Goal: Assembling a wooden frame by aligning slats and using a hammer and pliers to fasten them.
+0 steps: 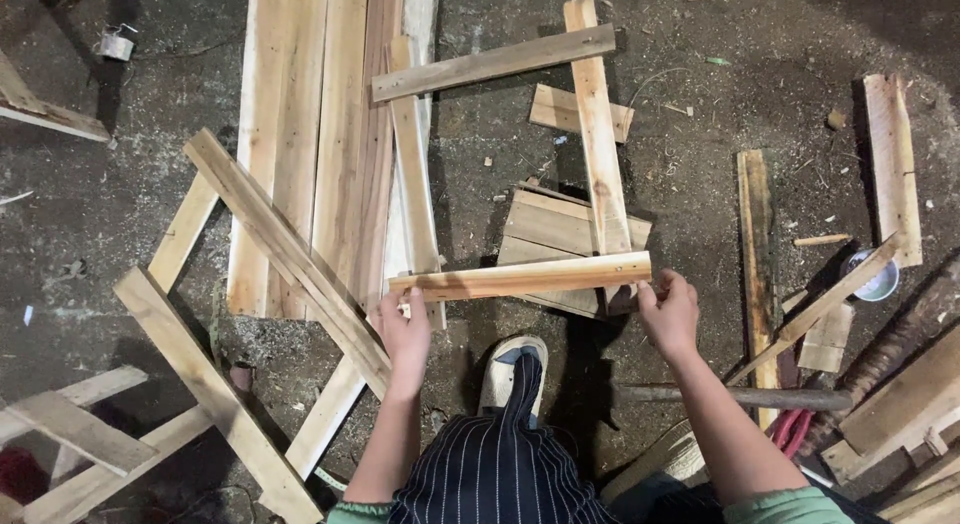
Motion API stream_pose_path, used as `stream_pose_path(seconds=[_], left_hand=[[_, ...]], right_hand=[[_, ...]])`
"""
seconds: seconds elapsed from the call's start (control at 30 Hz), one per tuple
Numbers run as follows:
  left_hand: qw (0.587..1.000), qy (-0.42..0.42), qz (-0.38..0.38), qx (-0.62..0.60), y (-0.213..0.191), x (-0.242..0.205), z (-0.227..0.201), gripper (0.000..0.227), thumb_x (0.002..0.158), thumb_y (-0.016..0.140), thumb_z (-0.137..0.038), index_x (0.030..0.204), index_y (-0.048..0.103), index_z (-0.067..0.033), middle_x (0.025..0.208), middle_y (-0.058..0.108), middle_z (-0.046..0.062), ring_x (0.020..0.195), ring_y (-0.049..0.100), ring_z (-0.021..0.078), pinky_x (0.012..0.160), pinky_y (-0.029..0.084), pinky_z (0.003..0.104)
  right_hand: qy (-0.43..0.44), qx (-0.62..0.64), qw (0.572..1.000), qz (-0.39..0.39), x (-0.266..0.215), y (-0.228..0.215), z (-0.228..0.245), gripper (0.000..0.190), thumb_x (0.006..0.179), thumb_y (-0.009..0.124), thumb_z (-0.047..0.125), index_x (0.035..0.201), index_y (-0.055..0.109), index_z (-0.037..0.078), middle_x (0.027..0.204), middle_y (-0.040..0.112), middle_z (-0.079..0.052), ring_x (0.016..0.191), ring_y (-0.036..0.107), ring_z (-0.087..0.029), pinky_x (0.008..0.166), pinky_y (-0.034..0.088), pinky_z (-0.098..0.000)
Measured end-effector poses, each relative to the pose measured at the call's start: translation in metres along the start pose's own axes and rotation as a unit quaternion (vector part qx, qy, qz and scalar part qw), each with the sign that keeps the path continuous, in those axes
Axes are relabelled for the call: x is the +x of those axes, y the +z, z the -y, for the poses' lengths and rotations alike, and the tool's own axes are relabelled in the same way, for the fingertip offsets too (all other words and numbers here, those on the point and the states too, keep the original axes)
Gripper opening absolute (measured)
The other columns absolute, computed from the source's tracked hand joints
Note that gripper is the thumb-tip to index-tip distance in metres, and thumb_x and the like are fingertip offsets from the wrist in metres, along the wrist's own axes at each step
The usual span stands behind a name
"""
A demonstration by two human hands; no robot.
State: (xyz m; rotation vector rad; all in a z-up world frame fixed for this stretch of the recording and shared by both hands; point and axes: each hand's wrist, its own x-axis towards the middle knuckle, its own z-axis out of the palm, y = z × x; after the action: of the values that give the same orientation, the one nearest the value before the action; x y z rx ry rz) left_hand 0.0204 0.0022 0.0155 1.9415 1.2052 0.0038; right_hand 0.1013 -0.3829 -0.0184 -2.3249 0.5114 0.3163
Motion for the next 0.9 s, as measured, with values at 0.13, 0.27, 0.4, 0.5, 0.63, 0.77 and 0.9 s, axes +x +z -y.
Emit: stream_pose_path(seconds=[0.13, 0.27, 0.4, 0.5, 0.63, 0.77, 0.9], left_hand=[[0.993, 0.038, 0.002, -0.108, -0.002, -0.008, -0.031, 0.040, 0.097, 0.065, -0.038, 0.124, 0.065, -0.0077, 0.124, 0.057, 0.021, 0.117, 0.060, 0.0377, 0.097, 0.050, 0.042], [0.968, -0.025, 0.077, -0.237, 0.006, -0.036, -0.071, 0.044, 0.104, 0.057, -0.039, 0.132, 0.060, -0.0057, 0.131, 0.055, 0.024, 0.127, 0.053, 0.0388, 0.104, 0.045, 0.049], [0.831, -0.128, 0.301, -0.449, 0.049, -0.045, -0.082, 0.058, 0.102, 0.038, -0.063, 0.125, 0.059, -0.0135, 0.114, 0.058, 0.011, 0.104, 0.058, 0.0244, 0.081, 0.047, 0.035], [0.436, -0.202, 0.409, -0.776, 0.076, -0.079, -0.105, 0.045, 0.101, 0.044, -0.041, 0.125, 0.053, -0.0043, 0.100, 0.064, 0.008, 0.092, 0.064, 0.0179, 0.086, 0.051, 0.031], [0.377, 0.295, 0.511, -0.714, 0.145, -0.089, -0.060, 0.105, 0.082, 0.069, -0.058, 0.165, 0.021, -0.0177, 0.170, 0.029, -0.003, 0.152, 0.032, 0.0301, 0.131, 0.021, 0.049], [0.625, -0.134, 0.519, -0.567, 0.049, -0.095, -0.121, 0.105, 0.094, 0.009, -0.082, 0.151, 0.038, 0.0012, 0.135, 0.058, 0.023, 0.123, 0.057, 0.0314, 0.106, 0.049, 0.039], [0.643, 0.050, 0.500, -0.578, 0.029, -0.087, -0.134, 0.110, 0.084, 0.008, -0.090, 0.160, 0.029, -0.0142, 0.167, 0.024, 0.016, 0.155, 0.015, 0.0348, 0.126, 0.010, 0.052]], right_hand=[[-0.061, -0.006, 0.996, -0.065, 0.005, -0.001, 0.012, 0.052, 0.094, 0.074, 0.021, 0.137, 0.060, -0.006, 0.121, 0.055, -0.028, 0.113, 0.064, -0.047, 0.095, 0.055, -0.0475], [-0.254, -0.048, 0.951, -0.169, -0.008, 0.007, 0.055, 0.044, 0.094, 0.075, 0.023, 0.131, 0.065, 0.001, 0.118, 0.058, -0.020, 0.123, 0.060, -0.038, 0.107, 0.046, -0.0430], [-0.348, 0.041, 0.936, 0.028, -0.072, -0.008, 0.183, 0.057, 0.091, 0.056, 0.016, 0.145, 0.051, -0.001, 0.140, 0.049, -0.029, 0.133, 0.050, -0.044, 0.113, 0.039, -0.0555], [-0.477, 0.075, 0.874, 0.054, -0.088, 0.013, 0.193, 0.064, 0.088, 0.051, 0.019, 0.148, 0.048, -0.002, 0.140, 0.049, -0.031, 0.135, 0.046, -0.048, 0.116, 0.033, -0.0579], [-0.595, 0.025, 0.803, 0.024, -0.073, 0.052, 0.154, 0.079, 0.088, 0.041, 0.057, 0.149, 0.051, 0.008, 0.151, 0.047, -0.021, 0.143, 0.041, -0.040, 0.122, 0.025, -0.0532], [-0.671, -0.015, 0.741, 0.005, -0.056, 0.067, 0.106, 0.095, 0.088, 0.033, 0.085, 0.149, 0.053, 0.015, 0.160, 0.045, -0.013, 0.150, 0.037, -0.035, 0.126, 0.019, -0.0495], [-0.589, -0.107, 0.801, 0.003, -0.048, 0.052, 0.103, 0.083, 0.090, 0.046, 0.071, 0.153, 0.049, 0.017, 0.159, 0.046, -0.010, 0.149, 0.039, -0.030, 0.126, 0.017, -0.0545]])
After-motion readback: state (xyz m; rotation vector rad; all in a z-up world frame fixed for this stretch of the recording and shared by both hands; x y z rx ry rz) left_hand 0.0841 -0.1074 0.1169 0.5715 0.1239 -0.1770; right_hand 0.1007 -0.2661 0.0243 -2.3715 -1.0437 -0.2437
